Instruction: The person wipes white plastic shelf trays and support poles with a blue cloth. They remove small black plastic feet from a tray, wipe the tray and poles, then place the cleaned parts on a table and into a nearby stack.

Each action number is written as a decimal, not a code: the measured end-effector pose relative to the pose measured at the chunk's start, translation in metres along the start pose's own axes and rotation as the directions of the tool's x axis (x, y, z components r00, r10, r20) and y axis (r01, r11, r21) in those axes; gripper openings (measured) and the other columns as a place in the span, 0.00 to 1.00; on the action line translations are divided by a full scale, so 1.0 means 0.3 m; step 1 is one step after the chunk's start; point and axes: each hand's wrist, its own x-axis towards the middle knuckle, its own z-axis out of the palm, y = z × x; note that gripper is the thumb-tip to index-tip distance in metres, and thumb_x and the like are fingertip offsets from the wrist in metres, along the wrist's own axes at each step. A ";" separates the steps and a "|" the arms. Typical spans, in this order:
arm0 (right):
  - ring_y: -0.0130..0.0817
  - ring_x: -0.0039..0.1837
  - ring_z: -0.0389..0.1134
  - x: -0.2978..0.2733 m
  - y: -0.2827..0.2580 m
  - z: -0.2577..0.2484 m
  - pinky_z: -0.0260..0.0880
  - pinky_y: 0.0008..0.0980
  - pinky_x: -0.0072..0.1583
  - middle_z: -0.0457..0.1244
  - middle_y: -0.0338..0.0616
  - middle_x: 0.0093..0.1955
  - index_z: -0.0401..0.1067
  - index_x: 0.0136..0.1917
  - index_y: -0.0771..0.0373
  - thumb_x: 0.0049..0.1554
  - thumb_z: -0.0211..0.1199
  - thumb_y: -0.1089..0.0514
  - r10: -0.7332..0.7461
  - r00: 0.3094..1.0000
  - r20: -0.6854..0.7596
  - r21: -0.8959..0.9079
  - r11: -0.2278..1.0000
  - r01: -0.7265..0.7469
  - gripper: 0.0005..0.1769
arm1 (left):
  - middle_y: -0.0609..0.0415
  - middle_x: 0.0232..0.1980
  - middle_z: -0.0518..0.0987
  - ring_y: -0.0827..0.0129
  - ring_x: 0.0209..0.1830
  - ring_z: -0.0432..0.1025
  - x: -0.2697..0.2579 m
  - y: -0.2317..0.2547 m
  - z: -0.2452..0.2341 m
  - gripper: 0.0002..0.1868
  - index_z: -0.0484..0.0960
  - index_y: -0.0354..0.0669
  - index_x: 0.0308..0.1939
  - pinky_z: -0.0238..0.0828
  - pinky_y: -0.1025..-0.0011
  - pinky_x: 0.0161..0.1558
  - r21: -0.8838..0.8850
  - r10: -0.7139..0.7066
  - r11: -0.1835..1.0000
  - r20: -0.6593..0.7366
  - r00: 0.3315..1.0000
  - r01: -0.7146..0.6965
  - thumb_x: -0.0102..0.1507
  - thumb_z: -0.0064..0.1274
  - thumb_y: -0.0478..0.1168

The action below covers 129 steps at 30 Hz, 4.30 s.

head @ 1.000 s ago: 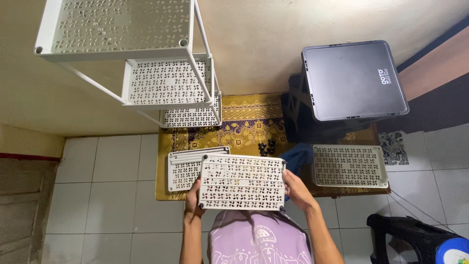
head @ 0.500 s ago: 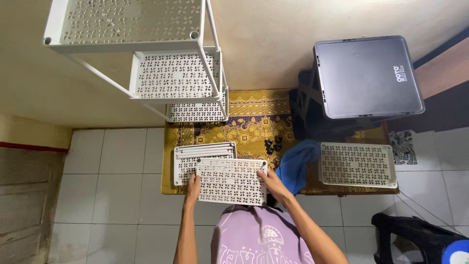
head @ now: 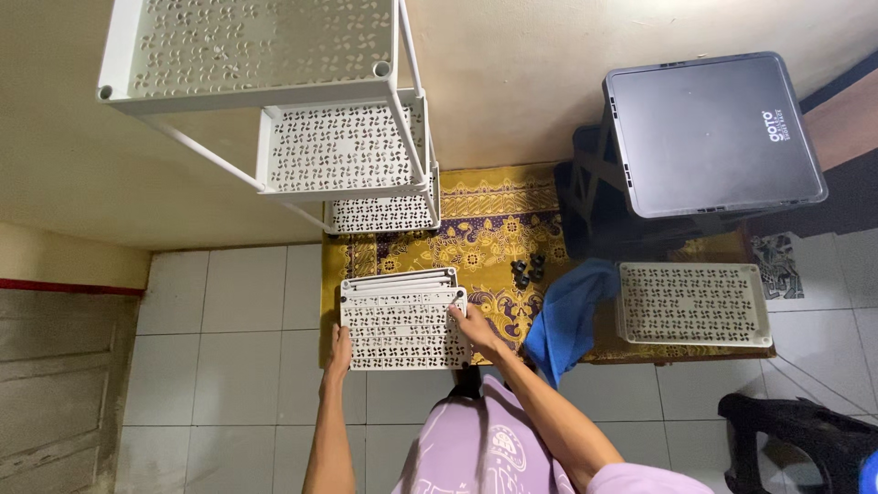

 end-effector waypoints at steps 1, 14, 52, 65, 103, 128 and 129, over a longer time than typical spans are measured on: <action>0.34 0.53 0.67 -0.011 0.002 -0.010 0.71 0.38 0.53 0.68 0.50 0.54 0.71 0.63 0.64 0.65 0.54 0.43 -0.023 1.000 -0.005 0.029 0.999 0.023 0.25 | 0.40 0.82 0.51 0.52 0.81 0.46 -0.002 -0.002 0.014 0.41 0.47 0.34 0.79 0.42 0.61 0.76 -0.002 -0.002 1.000 0.007 1.000 0.002 0.69 0.29 0.56; 0.33 0.47 0.62 -0.123 0.036 -0.371 0.64 0.35 0.50 0.68 0.48 0.47 0.78 0.59 0.65 0.65 0.57 0.43 0.065 0.941 -0.332 -0.129 0.985 -0.113 0.24 | 0.38 0.78 0.58 0.53 0.78 0.52 -0.056 0.059 0.334 0.36 0.57 0.30 0.75 0.45 0.60 0.76 -0.057 0.220 0.975 0.176 0.960 -0.213 0.70 0.31 0.53; 0.68 0.72 0.49 0.046 -0.155 -0.517 0.62 0.57 0.68 0.47 0.59 0.73 0.59 0.71 0.48 0.47 0.68 0.63 -0.428 0.902 -0.054 -0.951 0.297 0.084 0.40 | 0.47 0.42 0.72 0.58 0.40 0.67 -0.245 0.148 0.129 0.22 0.74 0.33 0.52 0.63 0.59 0.44 -0.529 -0.069 0.848 -0.184 0.981 -0.040 0.71 0.37 0.50; 0.57 0.64 0.61 0.056 -0.093 -0.592 0.68 0.51 0.60 0.58 0.55 0.60 0.63 0.63 0.50 0.52 0.68 0.48 -0.482 0.873 -0.075 -0.967 0.250 0.055 0.28 | 0.53 0.33 0.68 0.64 0.31 0.64 -0.431 -0.007 0.223 0.17 0.73 0.37 0.48 0.63 0.63 0.34 -0.847 -0.023 0.530 -0.056 0.998 -0.036 0.71 0.39 0.49; 0.61 0.41 0.71 0.122 0.001 -0.518 0.69 0.56 0.43 0.68 0.58 0.38 0.61 0.61 0.58 0.59 0.62 0.46 -0.409 0.845 -0.344 -0.859 0.501 -0.108 0.23 | 0.61 0.26 0.65 0.74 0.22 0.64 -0.149 -0.150 -0.006 0.15 0.70 0.46 0.42 0.68 0.72 0.24 -0.977 0.371 0.200 0.143 0.918 0.072 0.69 0.45 0.53; 0.45 0.32 0.68 0.046 -0.036 -0.445 0.67 0.45 0.34 0.67 0.52 0.36 0.64 0.53 0.66 0.68 0.55 0.55 -0.567 0.561 -0.604 -0.650 0.757 0.066 0.11 | 0.59 0.23 0.69 0.74 0.20 0.67 -0.086 -0.163 -0.023 0.16 0.74 0.46 0.41 0.71 0.73 0.22 -0.985 0.409 0.128 0.158 0.899 0.115 0.73 0.40 0.51; 0.41 0.31 0.68 0.021 -0.036 -0.417 0.66 0.42 0.31 0.67 0.51 0.35 0.64 0.54 0.67 0.68 0.53 0.55 -0.554 0.584 -0.593 -0.626 0.773 0.098 0.11 | 0.58 0.23 0.70 0.74 0.20 0.67 -0.094 -0.168 -0.022 0.16 0.74 0.46 0.41 0.71 0.74 0.22 -0.984 0.426 0.108 0.178 0.887 0.145 0.74 0.39 0.51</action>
